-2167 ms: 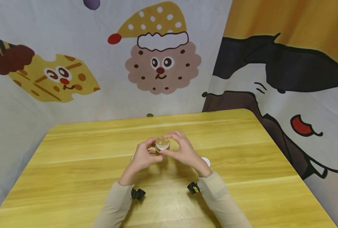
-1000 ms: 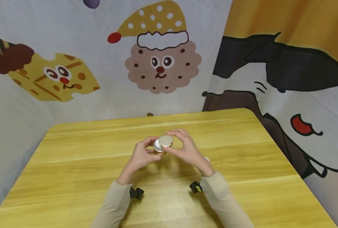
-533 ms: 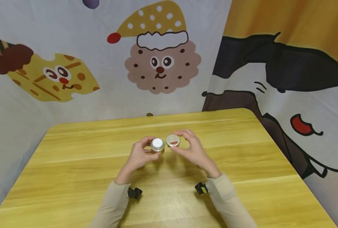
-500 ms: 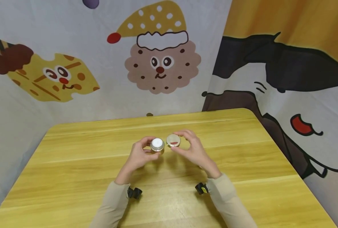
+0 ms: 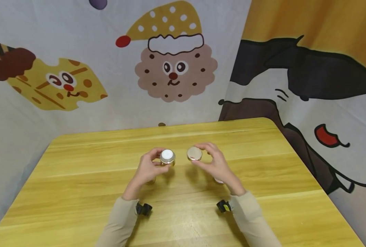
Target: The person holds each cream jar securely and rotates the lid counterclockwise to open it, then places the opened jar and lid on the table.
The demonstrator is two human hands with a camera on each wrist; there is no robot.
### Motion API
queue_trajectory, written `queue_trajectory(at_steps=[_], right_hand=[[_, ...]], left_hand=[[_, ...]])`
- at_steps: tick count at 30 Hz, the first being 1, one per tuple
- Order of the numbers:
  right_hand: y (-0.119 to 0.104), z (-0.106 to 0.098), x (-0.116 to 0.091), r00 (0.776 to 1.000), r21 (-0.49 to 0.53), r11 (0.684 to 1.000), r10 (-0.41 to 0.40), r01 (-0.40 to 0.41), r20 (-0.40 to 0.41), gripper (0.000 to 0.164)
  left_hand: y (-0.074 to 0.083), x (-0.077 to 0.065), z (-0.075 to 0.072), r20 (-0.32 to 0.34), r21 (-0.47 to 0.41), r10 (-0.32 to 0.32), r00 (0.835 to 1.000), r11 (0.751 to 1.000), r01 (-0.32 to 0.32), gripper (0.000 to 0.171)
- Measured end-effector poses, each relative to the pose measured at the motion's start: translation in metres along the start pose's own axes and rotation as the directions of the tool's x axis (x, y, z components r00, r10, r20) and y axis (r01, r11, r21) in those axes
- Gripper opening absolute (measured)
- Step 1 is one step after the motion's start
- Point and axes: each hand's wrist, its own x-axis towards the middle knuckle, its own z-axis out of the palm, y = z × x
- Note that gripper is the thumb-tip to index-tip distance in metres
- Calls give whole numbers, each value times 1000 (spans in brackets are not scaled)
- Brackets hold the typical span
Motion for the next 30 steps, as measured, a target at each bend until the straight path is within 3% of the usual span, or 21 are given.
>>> queue_trajectory(at_steps=[9, 16, 24, 30], right_hand=[[-28, -13, -5, 1000, -36, 999, 1, -1, 0, 44], [12, -12, -15, 1000, -33, 999, 22, -23, -11, 47], [-16, -19, -15, 1000, 26, 1000, 3, -3, 7, 41], [-15, -21, -17, 1000, 10, 1000, -13, 13, 20, 40]], left_hand=[[-1, -1, -1, -7, 6, 31, 999, 999, -31, 47], [-1, 0, 0, -18, 28, -5, 1000, 1000, 5, 48], [-2, -1, 0, -28, 68, 10, 1000, 998, -8, 48], [-5, -2, 1, -49, 66, 50, 998, 997, -47, 50]])
